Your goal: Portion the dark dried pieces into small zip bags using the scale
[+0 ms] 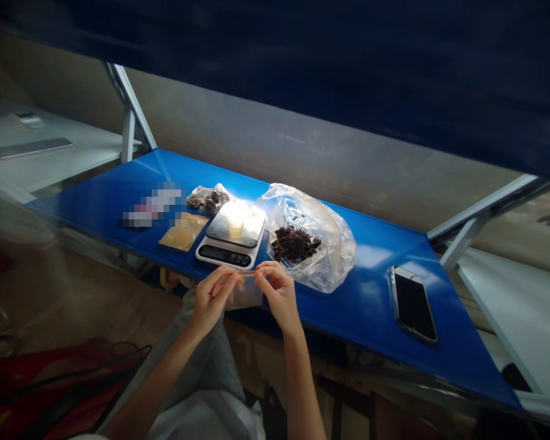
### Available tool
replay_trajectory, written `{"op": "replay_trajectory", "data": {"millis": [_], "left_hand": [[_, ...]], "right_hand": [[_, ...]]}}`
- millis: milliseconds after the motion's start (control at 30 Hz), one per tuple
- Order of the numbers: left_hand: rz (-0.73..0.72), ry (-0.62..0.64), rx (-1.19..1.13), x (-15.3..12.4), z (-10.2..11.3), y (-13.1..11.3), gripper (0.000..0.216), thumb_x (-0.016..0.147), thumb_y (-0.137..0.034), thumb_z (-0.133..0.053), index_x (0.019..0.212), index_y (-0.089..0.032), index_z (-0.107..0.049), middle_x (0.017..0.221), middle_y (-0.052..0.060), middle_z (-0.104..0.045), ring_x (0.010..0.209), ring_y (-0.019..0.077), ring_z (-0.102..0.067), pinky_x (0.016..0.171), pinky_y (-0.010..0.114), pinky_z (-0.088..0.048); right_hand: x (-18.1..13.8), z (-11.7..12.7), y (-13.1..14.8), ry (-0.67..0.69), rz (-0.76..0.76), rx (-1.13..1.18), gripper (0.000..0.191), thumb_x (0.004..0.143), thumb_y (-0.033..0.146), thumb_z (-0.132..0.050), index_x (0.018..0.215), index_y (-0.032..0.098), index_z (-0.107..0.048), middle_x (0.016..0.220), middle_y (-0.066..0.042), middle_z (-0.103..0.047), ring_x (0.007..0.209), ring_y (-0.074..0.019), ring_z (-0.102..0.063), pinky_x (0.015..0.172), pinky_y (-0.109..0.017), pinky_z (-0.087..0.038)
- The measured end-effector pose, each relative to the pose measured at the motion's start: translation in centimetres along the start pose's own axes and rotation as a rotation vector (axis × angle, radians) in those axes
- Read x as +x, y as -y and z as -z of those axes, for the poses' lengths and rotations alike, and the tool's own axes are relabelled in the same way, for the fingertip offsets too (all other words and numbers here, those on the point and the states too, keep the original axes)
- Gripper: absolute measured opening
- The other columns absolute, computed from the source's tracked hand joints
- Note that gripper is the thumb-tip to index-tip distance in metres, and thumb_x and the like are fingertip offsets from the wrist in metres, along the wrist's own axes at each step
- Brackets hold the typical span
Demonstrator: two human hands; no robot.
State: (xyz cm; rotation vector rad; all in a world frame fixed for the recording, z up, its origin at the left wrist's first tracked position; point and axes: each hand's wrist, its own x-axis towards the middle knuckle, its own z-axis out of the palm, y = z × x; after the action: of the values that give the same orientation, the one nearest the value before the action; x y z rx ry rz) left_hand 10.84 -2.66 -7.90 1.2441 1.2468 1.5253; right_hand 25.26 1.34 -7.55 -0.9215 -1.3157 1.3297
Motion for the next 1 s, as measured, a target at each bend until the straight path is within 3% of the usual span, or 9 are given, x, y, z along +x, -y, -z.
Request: {"op": "replay_trajectory", "data": {"millis": [200, 333, 500, 733, 1000], "left_hand": [[-0.035, -0.027, 0.005, -0.19, -0.21, 0.05, 0.024, 0.087, -0.037, -0.057, 0.075, -0.017, -0.063, 0.069, 0.000, -0.060, 0.059, 0.0105, -0.057, 0.044, 0.016, -0.042], [-0.026, -0.019, 0.007, -0.18, -0.22, -0.31, 0.023, 0.087, -0.036, -0.057, 0.076, -0.017, -0.064, 0.071, 0.001, -0.062, 0.060, 0.0113, -0.058, 0.045, 0.017, -0.042], [-0.042, -0.020, 0.061, -0.22, -0.26, -0.67, 0.021, 0.087, -0.035, -0.058, 0.077, -0.018, -0.065, 0.072, 0.002, -0.064, 0.063, 0.0124, -0.059, 0.048, 0.018, -0.042], [-0.058, 0.027, 0.109, -0.17, -0.13, -0.16, 0.023, 0.088, -0.035, -0.055, 0.082, -0.018, -0.068, 0.076, 0.003, -0.068, 0.065, 0.0131, -0.061, 0.048, 0.018, -0.042], [-0.184, 0.062, 0.155, -0.15, 0.18, -0.17, 0.023, 0.090, -0.031, -0.054, 0.086, -0.017, -0.072, 0.081, 0.006, -0.069, 0.071, 0.0139, -0.062, 0.052, 0.019, -0.045]], "right_hand": [[-0.15, 0.07, 0.09, 0.002, -0.012, -0.040, 0.023, 0.079, 0.041, -0.068, 0.071, 0.019, -0.066, 0.089, -0.004, -0.057, 0.067, -0.0129, -0.050, 0.049, -0.022, -0.039], [-0.26, 0.02, 0.51, -0.002, 0.024, -0.033, 0.024, 0.080, 0.042, -0.068, 0.069, 0.020, -0.063, 0.085, -0.003, -0.059, 0.070, -0.0141, -0.052, 0.055, -0.024, -0.041], [-0.40, 0.18, 0.77, 0.081, 0.056, -0.038, 0.021, 0.080, 0.044, -0.067, 0.079, 0.023, -0.067, 0.090, -0.004, -0.061, 0.082, -0.0186, -0.057, 0.060, -0.026, -0.043], [-0.49, 0.06, 0.33, 0.056, 0.046, -0.089, 0.014, 0.078, 0.035, -0.071, 0.074, 0.022, -0.070, 0.093, -0.005, -0.060, 0.085, -0.0182, -0.057, 0.061, -0.026, -0.043], [-0.53, 0.18, 0.31, 0.073, 0.015, -0.099, 0.016, 0.079, 0.037, -0.071, 0.076, 0.021, -0.071, 0.096, -0.006, -0.059, 0.079, -0.0168, -0.056, 0.055, -0.024, -0.040]]}}
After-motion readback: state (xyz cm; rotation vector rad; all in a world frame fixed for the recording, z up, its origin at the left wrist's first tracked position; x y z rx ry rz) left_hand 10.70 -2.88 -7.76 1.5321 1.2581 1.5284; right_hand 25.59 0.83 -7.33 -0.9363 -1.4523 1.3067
